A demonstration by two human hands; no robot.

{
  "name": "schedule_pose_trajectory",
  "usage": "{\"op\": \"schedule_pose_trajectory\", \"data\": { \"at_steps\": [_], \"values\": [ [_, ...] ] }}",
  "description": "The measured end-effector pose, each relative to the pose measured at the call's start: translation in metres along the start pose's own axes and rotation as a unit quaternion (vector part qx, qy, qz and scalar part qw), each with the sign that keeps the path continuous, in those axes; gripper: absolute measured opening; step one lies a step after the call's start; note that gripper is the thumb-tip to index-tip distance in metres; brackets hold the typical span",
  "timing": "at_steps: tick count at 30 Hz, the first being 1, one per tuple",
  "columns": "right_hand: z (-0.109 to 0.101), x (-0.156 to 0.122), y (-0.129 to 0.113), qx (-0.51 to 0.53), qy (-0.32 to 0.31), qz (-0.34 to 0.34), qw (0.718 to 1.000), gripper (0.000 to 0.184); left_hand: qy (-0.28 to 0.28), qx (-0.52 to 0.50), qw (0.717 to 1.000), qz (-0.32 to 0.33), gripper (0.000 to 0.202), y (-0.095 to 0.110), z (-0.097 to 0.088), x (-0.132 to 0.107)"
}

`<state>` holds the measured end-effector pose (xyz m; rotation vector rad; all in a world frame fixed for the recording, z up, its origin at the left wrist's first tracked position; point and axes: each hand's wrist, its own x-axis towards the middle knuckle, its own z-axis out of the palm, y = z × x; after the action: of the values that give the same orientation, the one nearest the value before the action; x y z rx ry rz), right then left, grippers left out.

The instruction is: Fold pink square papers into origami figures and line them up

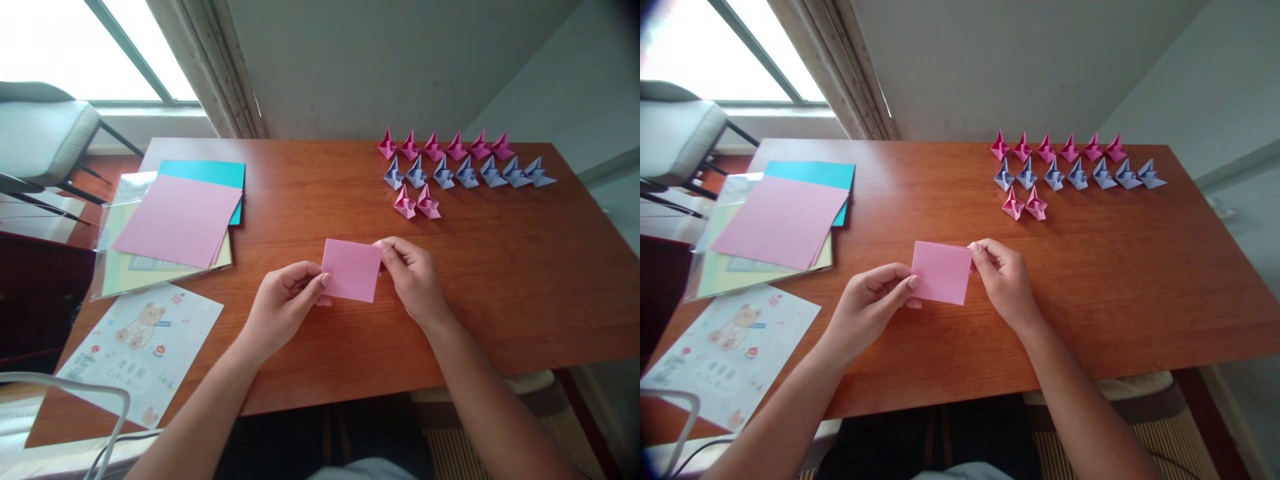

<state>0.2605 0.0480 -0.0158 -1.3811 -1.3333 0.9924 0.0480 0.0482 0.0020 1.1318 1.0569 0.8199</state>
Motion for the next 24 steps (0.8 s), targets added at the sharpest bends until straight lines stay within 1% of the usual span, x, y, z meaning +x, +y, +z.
{"op": "schedule_pose_trajectory", "data": {
  "at_steps": [5,11,15,17,20,22,24],
  "values": [
    [0.0013,-0.0011,0.0028,-0.077,0.021,-0.026,0.996,0.021,0.006,0.022,1.000,-0.006,0.031,0.0015,0.0004,-0.0004],
    [0.0035,-0.0007,0.0045,-0.158,0.045,-0.088,0.982,0.017,-0.005,0.031,0.999,-0.002,0.030,0.0000,0.0007,-0.0013],
    [0.0034,-0.0008,0.0039,-0.195,0.027,-0.114,0.974,0.014,-0.019,0.038,0.999,-0.005,0.028,-0.0014,0.0001,-0.0011],
    [0.0032,-0.0010,0.0048,-0.165,0.016,-0.101,0.981,0.013,-0.021,0.038,0.999,-0.004,0.028,-0.0013,-0.0001,-0.0010],
    [0.0029,-0.0009,0.0064,-0.059,0.009,-0.044,0.997,0.015,-0.022,0.028,0.999,0.000,0.027,-0.0009,0.0000,-0.0010],
    [0.0023,-0.0007,0.0062,0.022,0.002,-0.008,1.000,0.022,-0.022,0.028,0.999,0.000,0.027,-0.0009,0.0001,-0.0012],
    [0.0009,-0.0007,0.0049,0.099,-0.028,0.029,0.994,0.032,-0.022,0.033,0.999,0.002,0.027,-0.0011,-0.0001,-0.0014]
  ]
}}
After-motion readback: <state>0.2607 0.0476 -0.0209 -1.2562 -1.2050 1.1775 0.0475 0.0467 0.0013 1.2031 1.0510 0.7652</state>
